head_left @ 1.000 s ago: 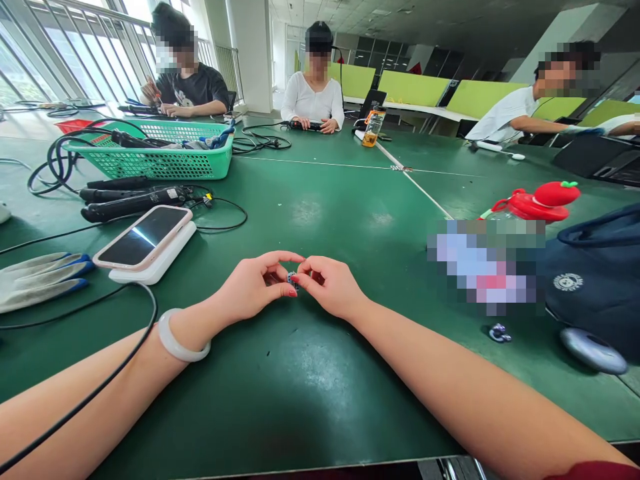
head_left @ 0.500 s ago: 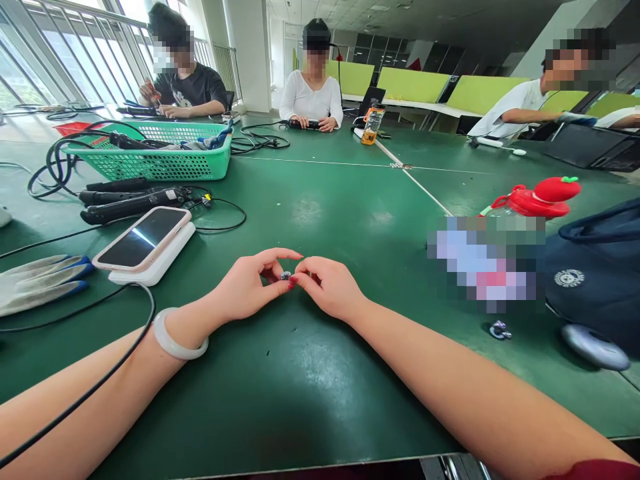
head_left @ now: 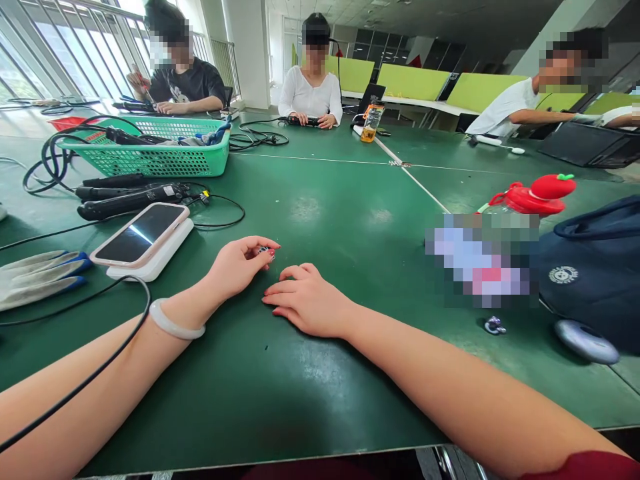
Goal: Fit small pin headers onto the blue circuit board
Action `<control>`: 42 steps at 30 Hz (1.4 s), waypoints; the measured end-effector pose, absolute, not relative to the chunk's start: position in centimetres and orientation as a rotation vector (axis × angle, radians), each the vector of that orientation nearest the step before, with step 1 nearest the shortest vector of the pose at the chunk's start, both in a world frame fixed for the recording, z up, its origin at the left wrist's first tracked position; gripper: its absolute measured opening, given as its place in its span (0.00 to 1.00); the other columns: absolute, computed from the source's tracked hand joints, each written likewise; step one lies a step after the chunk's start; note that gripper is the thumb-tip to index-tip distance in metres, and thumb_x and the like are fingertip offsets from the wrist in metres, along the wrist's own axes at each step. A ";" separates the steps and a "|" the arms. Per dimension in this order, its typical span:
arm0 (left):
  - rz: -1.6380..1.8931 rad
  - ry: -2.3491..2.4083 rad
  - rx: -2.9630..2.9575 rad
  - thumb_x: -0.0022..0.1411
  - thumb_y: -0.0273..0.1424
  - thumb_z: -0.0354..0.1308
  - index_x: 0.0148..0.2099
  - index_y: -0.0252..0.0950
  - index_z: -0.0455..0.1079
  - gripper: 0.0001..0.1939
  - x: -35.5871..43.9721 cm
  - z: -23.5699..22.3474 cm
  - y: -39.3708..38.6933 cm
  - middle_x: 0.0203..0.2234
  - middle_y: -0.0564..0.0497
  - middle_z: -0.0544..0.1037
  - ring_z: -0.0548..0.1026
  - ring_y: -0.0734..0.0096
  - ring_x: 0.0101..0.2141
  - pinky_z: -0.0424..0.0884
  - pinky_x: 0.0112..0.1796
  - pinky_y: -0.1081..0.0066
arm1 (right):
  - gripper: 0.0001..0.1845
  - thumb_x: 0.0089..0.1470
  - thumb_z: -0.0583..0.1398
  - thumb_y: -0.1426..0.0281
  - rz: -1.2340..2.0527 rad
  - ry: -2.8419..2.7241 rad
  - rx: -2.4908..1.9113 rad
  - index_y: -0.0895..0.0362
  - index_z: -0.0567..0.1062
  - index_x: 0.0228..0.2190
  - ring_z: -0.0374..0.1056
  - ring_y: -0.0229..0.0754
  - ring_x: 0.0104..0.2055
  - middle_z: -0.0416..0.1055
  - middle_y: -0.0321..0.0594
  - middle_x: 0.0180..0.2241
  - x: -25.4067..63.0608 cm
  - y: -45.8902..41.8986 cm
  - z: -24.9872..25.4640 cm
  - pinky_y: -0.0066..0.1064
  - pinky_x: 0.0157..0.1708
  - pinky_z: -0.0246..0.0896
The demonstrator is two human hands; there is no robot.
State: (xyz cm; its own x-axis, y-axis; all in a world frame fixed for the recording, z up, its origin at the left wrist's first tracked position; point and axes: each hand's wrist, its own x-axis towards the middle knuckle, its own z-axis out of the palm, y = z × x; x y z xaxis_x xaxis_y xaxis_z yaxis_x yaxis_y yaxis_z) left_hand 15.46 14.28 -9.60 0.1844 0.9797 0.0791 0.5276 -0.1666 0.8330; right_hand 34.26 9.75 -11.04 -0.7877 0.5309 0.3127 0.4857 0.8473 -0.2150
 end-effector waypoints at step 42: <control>0.665 1.340 2.036 0.56 0.37 0.59 0.45 0.41 0.75 0.15 15.7 -9.7 13.6 0.33 0.53 0.79 0.74 0.69 0.32 0.70 0.38 0.70 | 0.07 0.60 0.55 0.74 0.199 -2.399 -1.104 0.58 0.71 0.31 0.60 0.42 0.42 0.69 0.42 0.42 34.7 11.3 -11.6 0.35 0.42 0.53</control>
